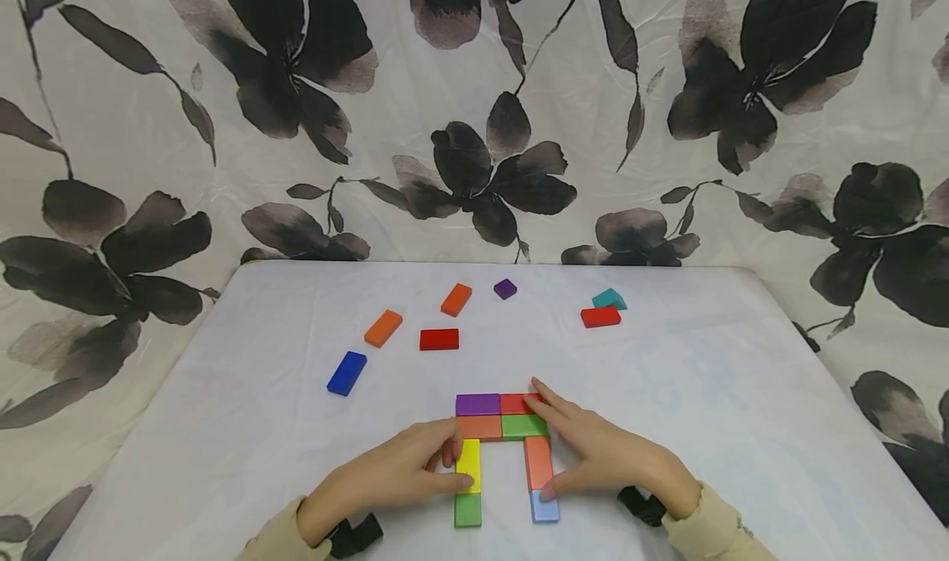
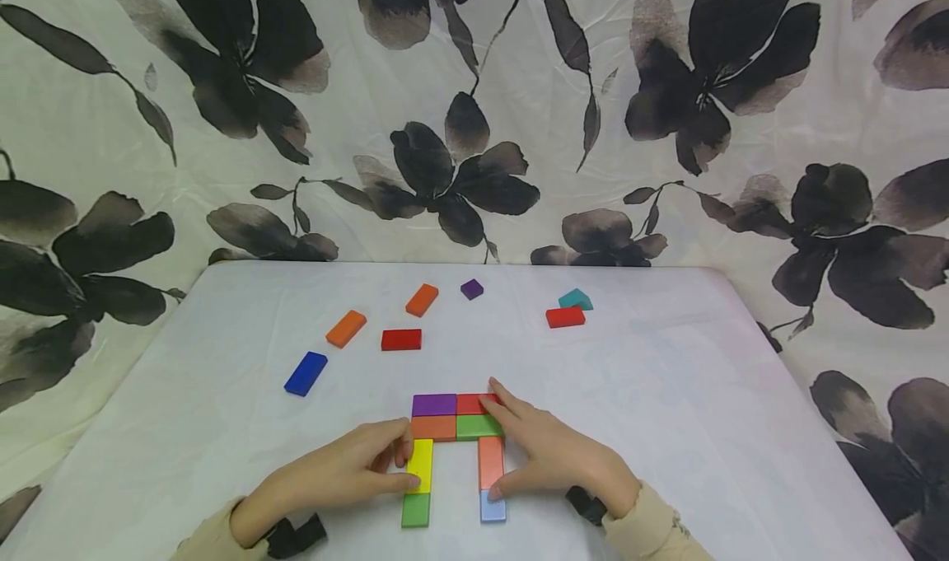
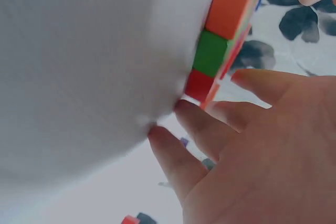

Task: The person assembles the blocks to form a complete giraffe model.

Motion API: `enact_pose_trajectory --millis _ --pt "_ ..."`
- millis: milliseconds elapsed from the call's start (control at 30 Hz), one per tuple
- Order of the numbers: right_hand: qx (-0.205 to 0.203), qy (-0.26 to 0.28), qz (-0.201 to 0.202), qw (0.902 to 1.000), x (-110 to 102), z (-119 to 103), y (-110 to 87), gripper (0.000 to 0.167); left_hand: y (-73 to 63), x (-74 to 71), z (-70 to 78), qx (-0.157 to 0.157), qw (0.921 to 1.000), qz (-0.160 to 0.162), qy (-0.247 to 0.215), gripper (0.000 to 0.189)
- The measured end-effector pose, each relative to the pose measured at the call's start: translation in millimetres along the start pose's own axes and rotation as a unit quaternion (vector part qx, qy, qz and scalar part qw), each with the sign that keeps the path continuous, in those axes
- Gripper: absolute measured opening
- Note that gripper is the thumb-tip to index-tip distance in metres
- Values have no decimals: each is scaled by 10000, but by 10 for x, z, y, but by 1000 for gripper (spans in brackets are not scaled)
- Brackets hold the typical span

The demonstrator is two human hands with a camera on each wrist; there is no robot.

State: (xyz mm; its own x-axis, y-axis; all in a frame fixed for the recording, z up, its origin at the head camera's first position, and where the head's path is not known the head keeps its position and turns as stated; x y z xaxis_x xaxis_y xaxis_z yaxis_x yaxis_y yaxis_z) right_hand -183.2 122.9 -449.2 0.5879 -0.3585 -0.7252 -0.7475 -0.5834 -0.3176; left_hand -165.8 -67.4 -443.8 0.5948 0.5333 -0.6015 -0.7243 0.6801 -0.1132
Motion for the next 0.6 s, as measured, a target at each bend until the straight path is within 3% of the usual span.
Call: enact_pose_trajectory --millis 200,300,467,600 --pt "19 456 354 9983 -233 86 23 92 83 -184 -48 -171 9970 561 504 33" --pt "-165 653 666 9955 -415 132 51 84 134 -278 -89 -58 9937 968 569 38" --pt "-317 877 1569 9832 -801 309 94 63 234 -381 -162 487 9914 1215 24 45" --pt "153 1115 2517 9612 -1135 599 115 47 301 -381 -213 754 9907 1017 -498 50"
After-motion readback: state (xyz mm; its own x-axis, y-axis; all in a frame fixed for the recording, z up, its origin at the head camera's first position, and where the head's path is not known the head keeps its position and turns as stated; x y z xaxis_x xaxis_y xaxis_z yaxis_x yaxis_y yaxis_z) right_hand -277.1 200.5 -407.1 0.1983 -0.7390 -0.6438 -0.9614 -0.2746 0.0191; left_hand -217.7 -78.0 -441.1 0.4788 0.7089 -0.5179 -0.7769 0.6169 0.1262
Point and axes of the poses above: each hand's wrist, its own y-axis towards the middle knuckle, its own x-axis out of the palm, z = x × y, the point moved 9 cm from there along y, towards the middle knuckle, and after that the axes turned 7 degrees about x, right-handed, at the moved point
